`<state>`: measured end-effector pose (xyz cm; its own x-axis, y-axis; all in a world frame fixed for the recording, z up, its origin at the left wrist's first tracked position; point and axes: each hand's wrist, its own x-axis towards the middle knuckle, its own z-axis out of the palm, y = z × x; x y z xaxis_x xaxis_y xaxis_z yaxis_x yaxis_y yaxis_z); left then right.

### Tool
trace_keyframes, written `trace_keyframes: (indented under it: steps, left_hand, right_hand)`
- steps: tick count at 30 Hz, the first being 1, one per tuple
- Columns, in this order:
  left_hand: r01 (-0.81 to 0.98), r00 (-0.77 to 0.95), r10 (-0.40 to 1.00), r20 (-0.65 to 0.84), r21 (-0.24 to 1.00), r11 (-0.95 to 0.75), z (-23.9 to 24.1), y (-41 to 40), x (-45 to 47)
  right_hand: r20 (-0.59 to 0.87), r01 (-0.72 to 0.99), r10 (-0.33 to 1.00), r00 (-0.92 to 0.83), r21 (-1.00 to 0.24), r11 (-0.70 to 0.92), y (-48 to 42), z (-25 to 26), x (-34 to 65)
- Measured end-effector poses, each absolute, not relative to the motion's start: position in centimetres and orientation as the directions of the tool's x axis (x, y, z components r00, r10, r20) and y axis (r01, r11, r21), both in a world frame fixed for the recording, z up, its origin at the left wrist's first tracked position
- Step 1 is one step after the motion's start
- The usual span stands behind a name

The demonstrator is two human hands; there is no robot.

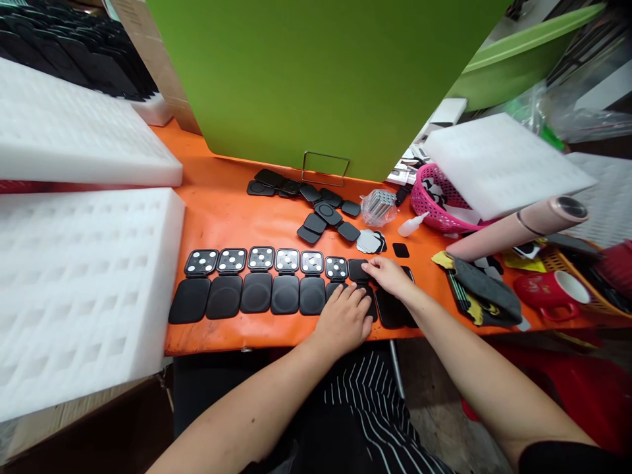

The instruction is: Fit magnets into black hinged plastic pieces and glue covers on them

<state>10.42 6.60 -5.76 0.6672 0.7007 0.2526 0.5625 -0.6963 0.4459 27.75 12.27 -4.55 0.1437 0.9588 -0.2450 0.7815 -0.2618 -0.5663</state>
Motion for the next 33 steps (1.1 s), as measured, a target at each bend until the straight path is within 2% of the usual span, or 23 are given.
trace_keyframes:
  steps: [12,33]
  left_hand:
    - [0.57,0.664,0.708,0.241,0.45,-0.687,-5.78,6.56,10.47]
    - [0.57,0.665,0.7,0.259,0.43,-0.7,-5.67,6.5,10.37]
  right_hand:
    - [-0.221,0.889,0.958,0.181,-0.38,-0.255,12.72,-4.3,27.37]
    - [-0.208,0.945,0.968,0.142,-0.264,-0.195,12.54,-4.83,27.34]
